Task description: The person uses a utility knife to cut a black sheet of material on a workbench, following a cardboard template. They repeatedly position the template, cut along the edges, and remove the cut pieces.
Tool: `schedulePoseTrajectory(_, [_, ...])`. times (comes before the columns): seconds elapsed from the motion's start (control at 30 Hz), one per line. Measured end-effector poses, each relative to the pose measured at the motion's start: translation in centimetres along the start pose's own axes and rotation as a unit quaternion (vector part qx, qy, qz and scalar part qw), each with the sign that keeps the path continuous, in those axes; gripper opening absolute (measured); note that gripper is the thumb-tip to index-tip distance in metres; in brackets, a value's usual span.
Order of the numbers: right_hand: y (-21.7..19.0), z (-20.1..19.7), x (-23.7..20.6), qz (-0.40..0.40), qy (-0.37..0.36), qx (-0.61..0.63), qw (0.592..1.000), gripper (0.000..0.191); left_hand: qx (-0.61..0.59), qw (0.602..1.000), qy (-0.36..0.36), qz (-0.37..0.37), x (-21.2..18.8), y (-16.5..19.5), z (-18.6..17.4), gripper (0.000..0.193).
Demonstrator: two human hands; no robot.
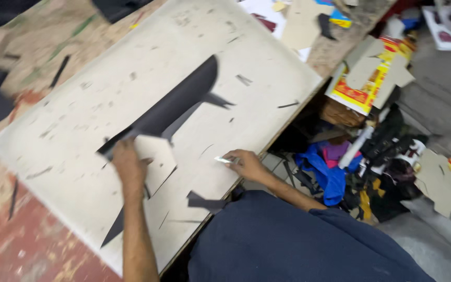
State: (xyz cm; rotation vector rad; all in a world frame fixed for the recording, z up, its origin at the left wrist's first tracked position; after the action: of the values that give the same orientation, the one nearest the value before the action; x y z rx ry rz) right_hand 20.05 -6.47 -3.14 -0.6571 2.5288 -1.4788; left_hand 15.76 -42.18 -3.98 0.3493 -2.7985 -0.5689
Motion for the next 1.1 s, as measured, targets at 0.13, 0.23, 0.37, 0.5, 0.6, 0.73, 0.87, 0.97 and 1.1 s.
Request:
schedulePoseTrajectory(0.13, [2.1,-4.4,-1.7,0.043,0.038,0.019,0.998,0.028,0.102,0.987,-0.090,-0.084,3.5,0.6,-2.1,0.081])
schedulePoseTrajectory(0.23, [2.4,-8.4,-4.5,-0.035,0.091,-0.022,0.995,0.030,0.136,0.971,-0.137,-0.140,5.3,7.2,-3.0,0.078])
schedulePoseTrajectory(0.37, [4.8,-11.7,-10.6,-0.012,0.186,-0.054,0.981,0.027,-0.003,0.988,-0.132,0.075,-2.3,29.3,10.3,0.074])
schedulePoseTrajectory(0.5, [7.2,-12.5,-18.2,0.074,0.263,-0.039,0.961,0.027,-0.142,0.857,-0.384,0.313,-16.1,42.9,19.4,0.070])
schedulePoseTrajectory(0.6, [8.2,-12.0,-22.2,0.123,0.303,-0.025,0.945,0.027,-0.133,0.657,-0.593,0.447,-24.7,46.7,19.3,0.067])
schedulePoseTrajectory(0.73, [8.6,-10.7,-24.7,0.141,0.341,-0.038,0.929,0.028,-0.077,0.370,-0.740,0.556,-36.3,46.4,17.5,0.063])
schedulePoseTrajectory(0.87, [9.4,-10.1,-25.7,0.153,0.359,-0.006,0.921,0.026,-0.030,0.165,-0.790,0.590,-48.7,43.2,18.6,0.060])
schedulePoseTrajectory(0.97, [9.3,-10.2,-25.7,0.151,0.350,-0.011,0.924,0.026,-0.009,0.085,-0.803,0.590,-53.6,41.9,19.4,0.057])
schedulePoseTrajectory(1.1, [8.8,-11.2,-25.4,0.138,0.333,-0.035,0.932,0.025,0.006,0.031,-0.807,0.589,-55.7,42.0,18.9,0.054])
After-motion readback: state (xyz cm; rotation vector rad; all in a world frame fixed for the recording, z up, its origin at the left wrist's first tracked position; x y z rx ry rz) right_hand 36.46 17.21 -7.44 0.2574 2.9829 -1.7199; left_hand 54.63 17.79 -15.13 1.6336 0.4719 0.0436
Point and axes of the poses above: each hand's wrist, its own x-axis towards the middle knuckle, its own z-axis out of the palm, y = z × x, the point moved 5 cm from there along x, towards the middle knuckle, and after that the axes turned 14 degrees about -z, right-handed, at the moved point
